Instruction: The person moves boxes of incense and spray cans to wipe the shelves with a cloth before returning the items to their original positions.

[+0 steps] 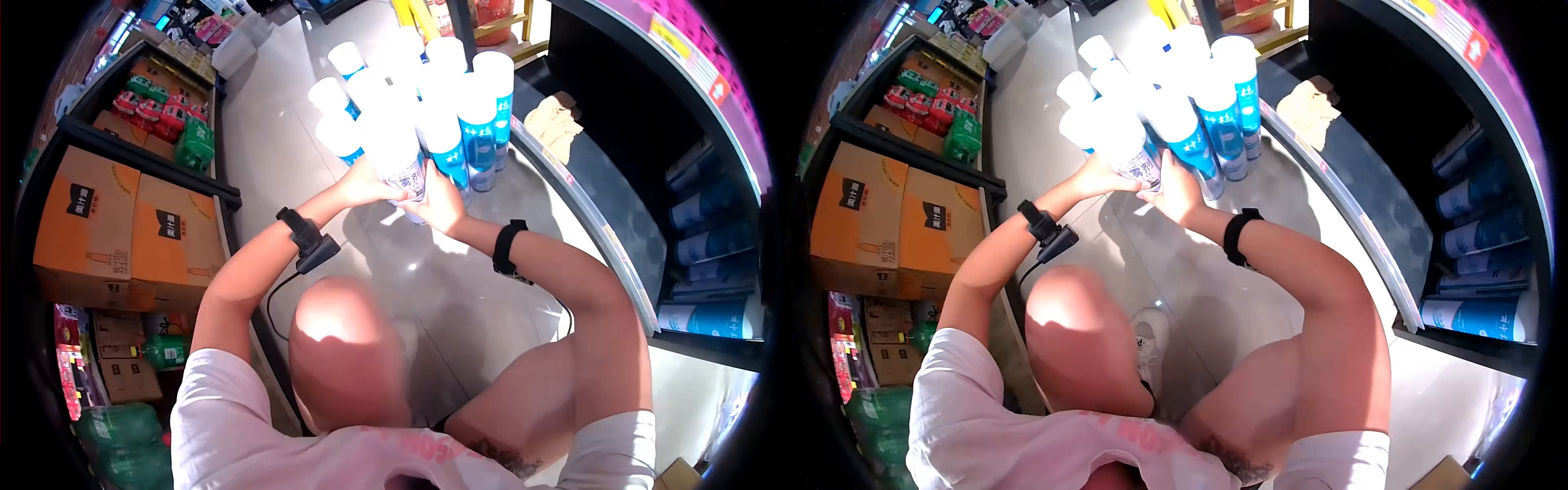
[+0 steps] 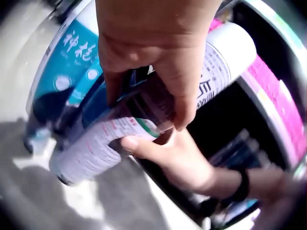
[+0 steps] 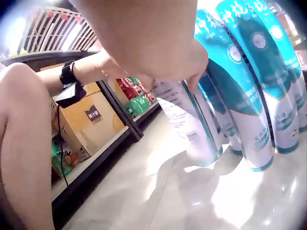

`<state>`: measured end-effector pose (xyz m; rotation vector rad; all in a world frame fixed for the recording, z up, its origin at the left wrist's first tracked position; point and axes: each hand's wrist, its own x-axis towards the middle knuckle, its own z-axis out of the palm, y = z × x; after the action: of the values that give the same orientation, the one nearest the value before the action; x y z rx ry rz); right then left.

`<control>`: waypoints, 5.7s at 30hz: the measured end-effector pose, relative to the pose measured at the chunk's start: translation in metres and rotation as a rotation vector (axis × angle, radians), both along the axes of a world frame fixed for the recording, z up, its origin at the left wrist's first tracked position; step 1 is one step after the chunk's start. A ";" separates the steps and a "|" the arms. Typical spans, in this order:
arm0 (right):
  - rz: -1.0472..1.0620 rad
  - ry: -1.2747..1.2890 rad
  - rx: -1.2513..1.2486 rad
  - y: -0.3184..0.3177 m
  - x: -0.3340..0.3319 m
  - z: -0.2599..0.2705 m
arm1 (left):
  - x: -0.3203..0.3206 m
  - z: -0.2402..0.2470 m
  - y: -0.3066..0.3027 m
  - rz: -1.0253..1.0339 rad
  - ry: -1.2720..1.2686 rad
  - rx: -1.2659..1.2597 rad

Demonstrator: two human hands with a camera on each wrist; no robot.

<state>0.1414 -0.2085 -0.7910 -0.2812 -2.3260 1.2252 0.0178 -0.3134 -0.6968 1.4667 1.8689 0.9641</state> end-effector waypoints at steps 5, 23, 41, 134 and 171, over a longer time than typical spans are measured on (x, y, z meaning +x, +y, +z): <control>0.004 -0.170 -0.063 -0.012 -0.017 -0.009 | -0.013 -0.029 -0.018 0.030 -0.068 0.142; -0.029 -0.174 -0.093 -0.004 -0.001 -0.044 | -0.019 -0.089 -0.030 0.279 0.034 0.078; -0.839 -0.809 0.248 0.051 0.433 0.155 | 0.006 -0.056 -0.059 -0.619 0.563 -0.752; -2.011 0.151 -0.259 -0.077 0.552 -0.018 | 0.603 -0.031 0.130 -1.318 -0.366 -0.091; -1.903 -0.179 -0.455 -0.136 0.457 -0.009 | 0.543 0.002 0.345 -0.187 0.131 0.214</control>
<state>0.5981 -0.3441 -0.7996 -2.0746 -0.8105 0.5210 0.5606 0.0318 -0.6952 1.8351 1.7215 1.0232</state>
